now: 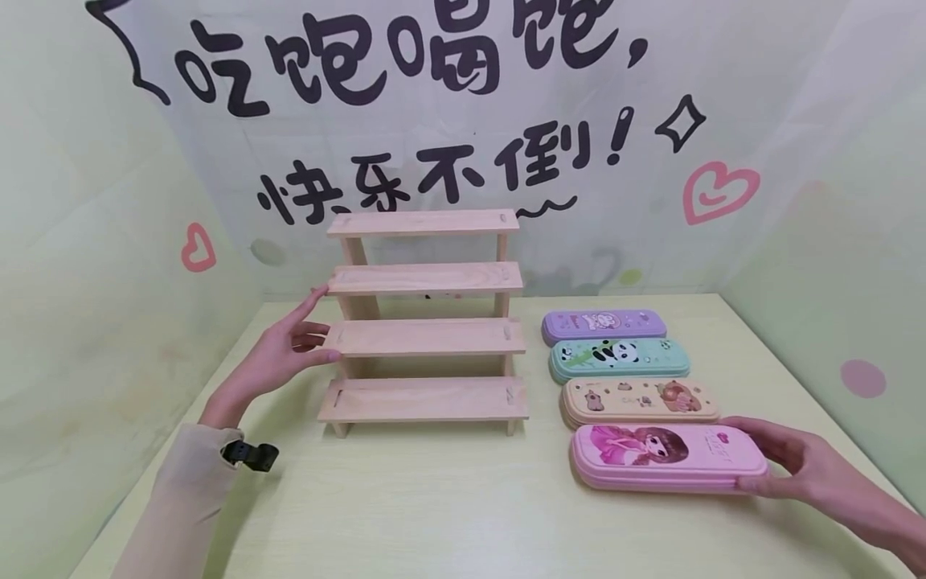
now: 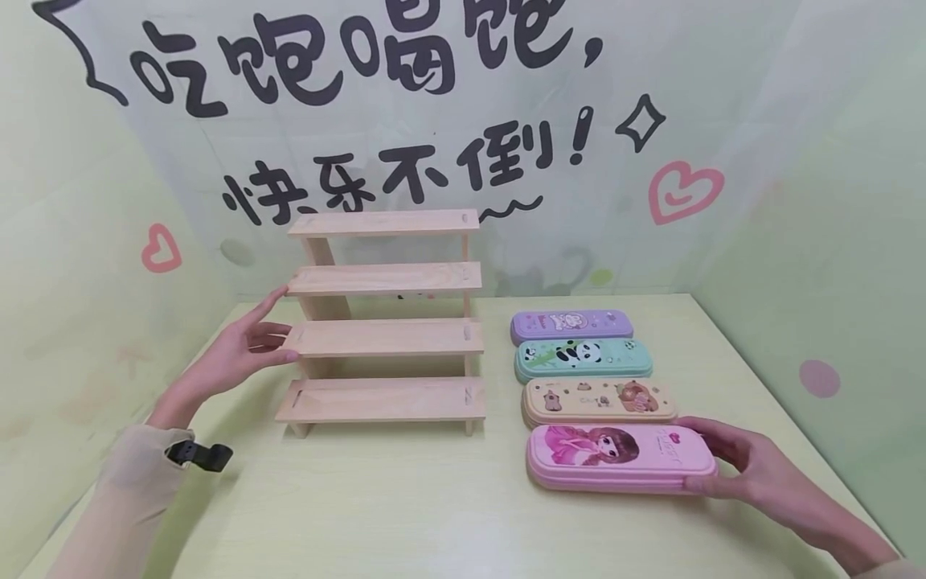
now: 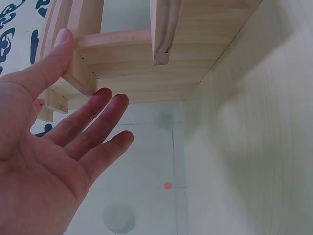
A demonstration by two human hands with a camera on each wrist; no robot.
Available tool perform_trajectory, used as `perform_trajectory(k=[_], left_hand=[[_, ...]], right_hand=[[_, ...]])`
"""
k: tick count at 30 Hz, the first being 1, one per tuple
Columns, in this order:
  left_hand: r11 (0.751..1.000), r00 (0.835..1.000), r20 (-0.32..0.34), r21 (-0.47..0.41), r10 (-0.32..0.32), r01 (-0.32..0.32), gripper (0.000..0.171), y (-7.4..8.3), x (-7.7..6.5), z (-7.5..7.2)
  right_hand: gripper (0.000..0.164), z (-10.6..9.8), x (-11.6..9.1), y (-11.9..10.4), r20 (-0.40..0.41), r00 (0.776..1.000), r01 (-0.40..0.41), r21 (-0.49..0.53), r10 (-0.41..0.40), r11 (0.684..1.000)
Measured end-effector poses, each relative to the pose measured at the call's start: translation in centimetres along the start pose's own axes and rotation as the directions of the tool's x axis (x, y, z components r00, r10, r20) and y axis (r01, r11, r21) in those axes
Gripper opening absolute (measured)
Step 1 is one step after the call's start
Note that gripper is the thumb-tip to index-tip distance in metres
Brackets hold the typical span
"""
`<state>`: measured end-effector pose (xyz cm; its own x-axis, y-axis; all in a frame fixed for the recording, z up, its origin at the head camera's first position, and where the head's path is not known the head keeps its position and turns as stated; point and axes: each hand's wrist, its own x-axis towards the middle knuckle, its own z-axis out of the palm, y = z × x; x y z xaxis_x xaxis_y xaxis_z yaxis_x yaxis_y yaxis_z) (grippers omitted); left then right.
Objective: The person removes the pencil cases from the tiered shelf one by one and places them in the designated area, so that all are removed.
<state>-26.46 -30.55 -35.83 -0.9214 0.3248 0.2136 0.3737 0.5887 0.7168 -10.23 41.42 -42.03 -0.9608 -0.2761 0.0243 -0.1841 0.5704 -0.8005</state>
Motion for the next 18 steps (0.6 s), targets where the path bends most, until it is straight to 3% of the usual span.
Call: perform_trajectory(k=[12,18], left_hand=[[1.0,1.0,0.001,0.0,0.004,-0.004,0.111,-0.25,-0.09,-0.04],[1.0,1.0,0.0,0.003,0.003,-0.003,0.111,-0.27,-0.02,-0.05]], right_hand=[[0.069,-0.14,0.73,0.11,-0.039,0.999,0.014,-0.189,-0.022,0.982],[0.071,-0.26,0.73,0.27,-0.02,1.0,-0.008,-0.17,0.005,0.985]])
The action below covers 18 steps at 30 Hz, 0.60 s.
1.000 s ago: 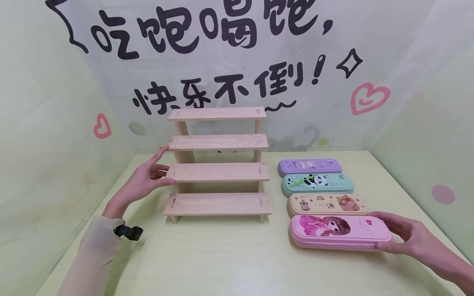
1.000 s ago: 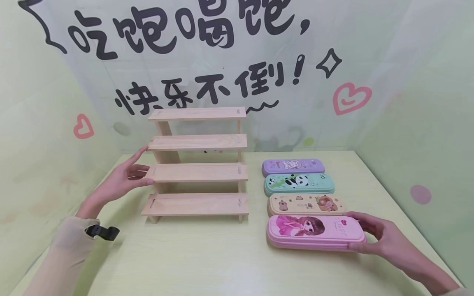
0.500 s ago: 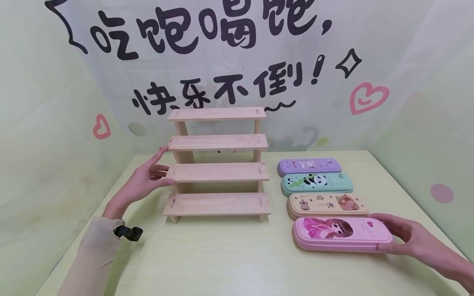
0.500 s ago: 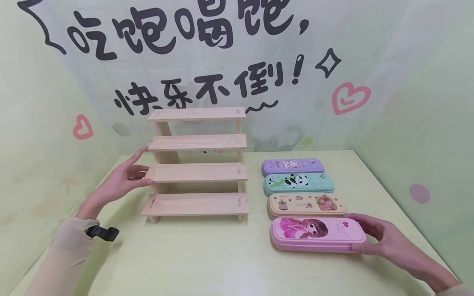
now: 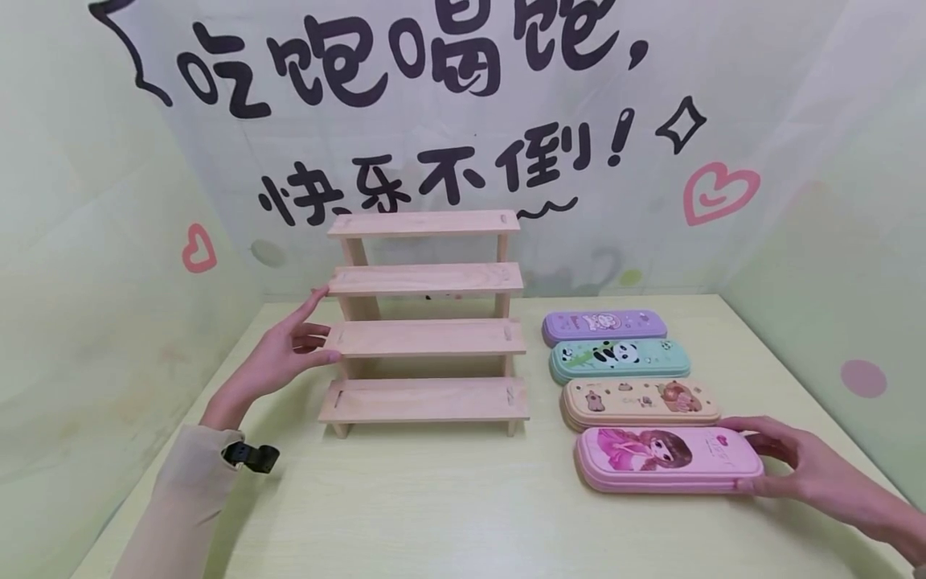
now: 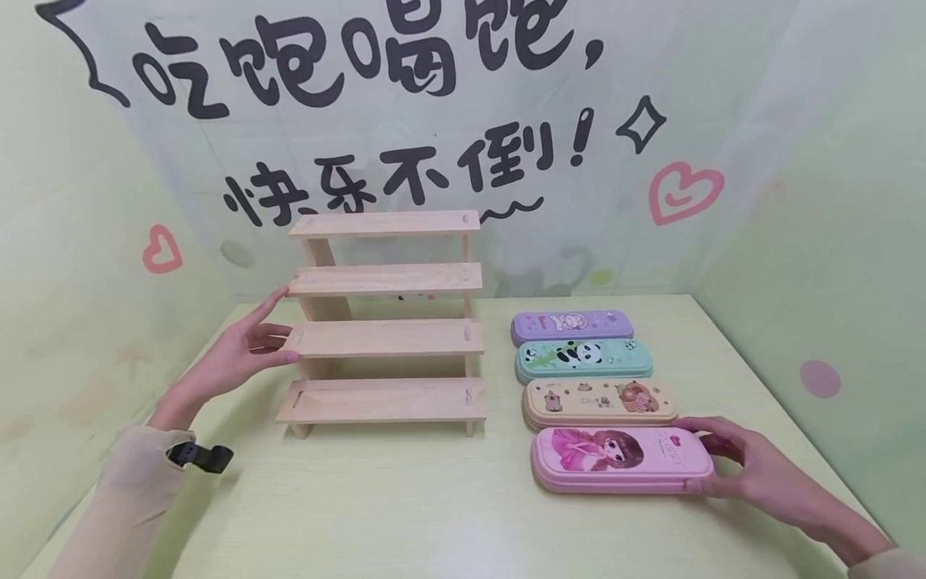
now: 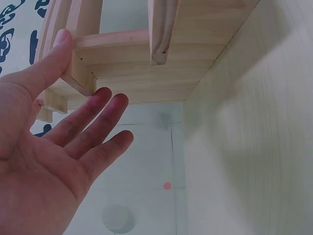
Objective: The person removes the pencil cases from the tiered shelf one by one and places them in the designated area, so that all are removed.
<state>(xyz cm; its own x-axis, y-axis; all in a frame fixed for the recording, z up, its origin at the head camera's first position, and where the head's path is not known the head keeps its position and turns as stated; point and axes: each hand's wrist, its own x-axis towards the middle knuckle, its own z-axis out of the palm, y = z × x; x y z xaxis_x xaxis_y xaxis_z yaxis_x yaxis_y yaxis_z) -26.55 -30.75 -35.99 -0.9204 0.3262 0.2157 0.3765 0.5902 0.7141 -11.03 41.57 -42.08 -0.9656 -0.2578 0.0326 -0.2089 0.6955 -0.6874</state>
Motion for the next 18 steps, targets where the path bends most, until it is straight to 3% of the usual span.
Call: perform_trajectory(k=[18], left_hand=[[1.0,1.0,0.004,0.0,-0.001,0.001,0.11,0.04,-0.04,-0.01]], right_hand=[[0.07,0.23,-0.07,0.4,-0.009,1.0,-0.011,-0.036,0.01,0.999]])
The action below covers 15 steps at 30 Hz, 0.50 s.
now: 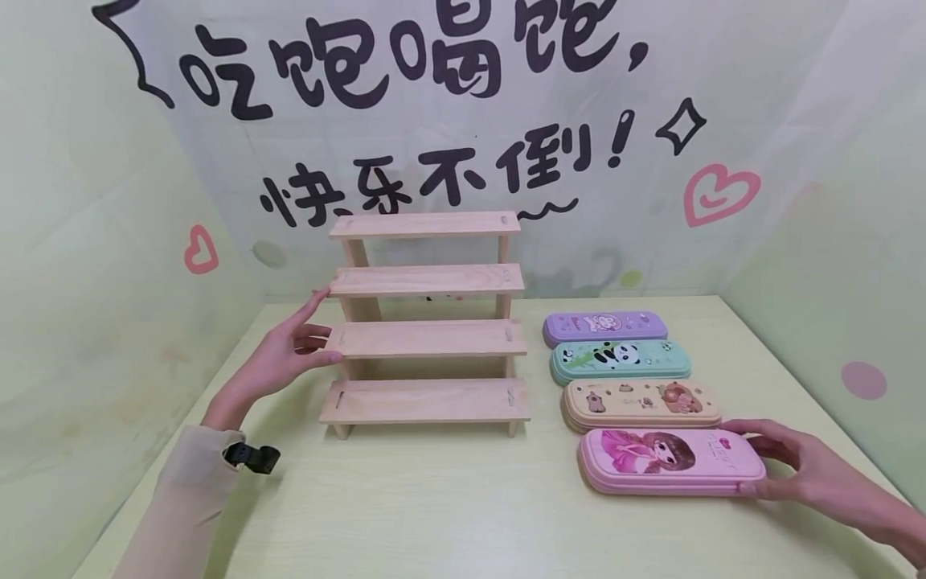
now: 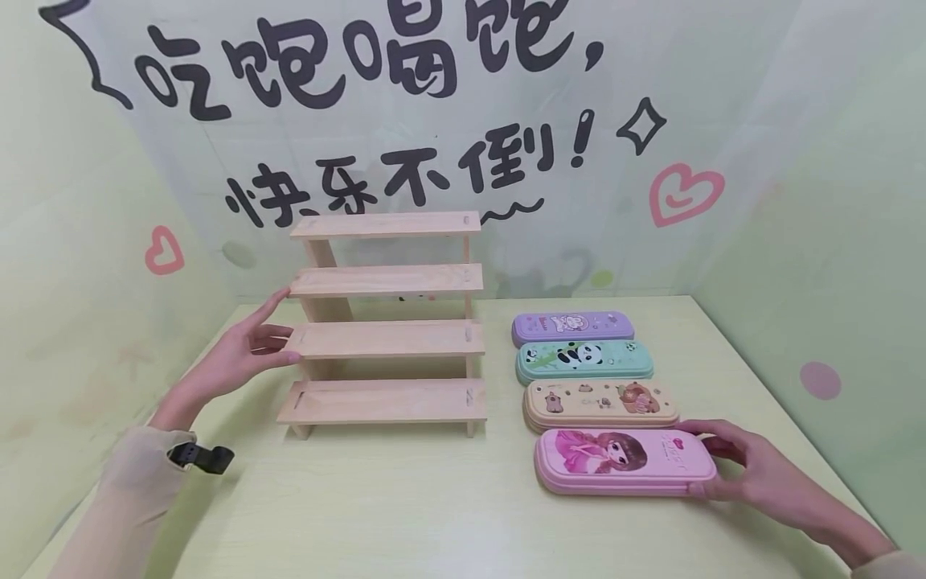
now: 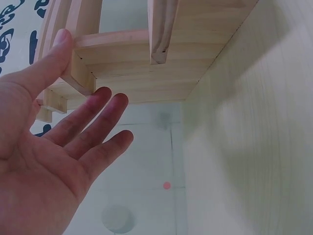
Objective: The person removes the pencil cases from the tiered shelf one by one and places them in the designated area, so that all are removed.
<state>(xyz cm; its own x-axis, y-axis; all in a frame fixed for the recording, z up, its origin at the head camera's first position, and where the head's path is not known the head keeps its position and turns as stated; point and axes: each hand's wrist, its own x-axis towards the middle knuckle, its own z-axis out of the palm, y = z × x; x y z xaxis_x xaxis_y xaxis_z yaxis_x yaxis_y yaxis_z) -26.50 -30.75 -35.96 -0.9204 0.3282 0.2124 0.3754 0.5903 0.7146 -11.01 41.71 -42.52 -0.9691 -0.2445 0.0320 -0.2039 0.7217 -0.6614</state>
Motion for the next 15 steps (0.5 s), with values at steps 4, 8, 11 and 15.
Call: perform_trajectory(k=[4,8,11,15], left_hand=[[1.0,1.0,0.001,0.003,0.0,0.0,0.11,-0.03,-0.05,-0.06],[1.0,1.0,0.001,0.0,-0.001,0.001,0.11,-0.04,-0.03,-0.12],[1.0,1.0,0.002,-0.004,-0.005,0.005,0.111,0.02,-0.09,-0.09],[1.0,1.0,0.006,0.006,-0.028,0.028,0.115,-0.18,-0.33,-0.23]], right_hand=[[0.071,0.11,0.04,0.05,-0.017,1.0,0.019,-0.011,-0.02,1.0],[0.071,0.17,0.1,0.05,-0.042,0.997,0.062,-0.018,-0.062,0.998],[0.072,0.09,0.06,-0.06,-0.056,0.995,0.086,-0.025,-0.087,0.996],[0.076,-0.18,0.02,-0.14,-0.096,0.986,0.133,-0.029,-0.135,0.991]])
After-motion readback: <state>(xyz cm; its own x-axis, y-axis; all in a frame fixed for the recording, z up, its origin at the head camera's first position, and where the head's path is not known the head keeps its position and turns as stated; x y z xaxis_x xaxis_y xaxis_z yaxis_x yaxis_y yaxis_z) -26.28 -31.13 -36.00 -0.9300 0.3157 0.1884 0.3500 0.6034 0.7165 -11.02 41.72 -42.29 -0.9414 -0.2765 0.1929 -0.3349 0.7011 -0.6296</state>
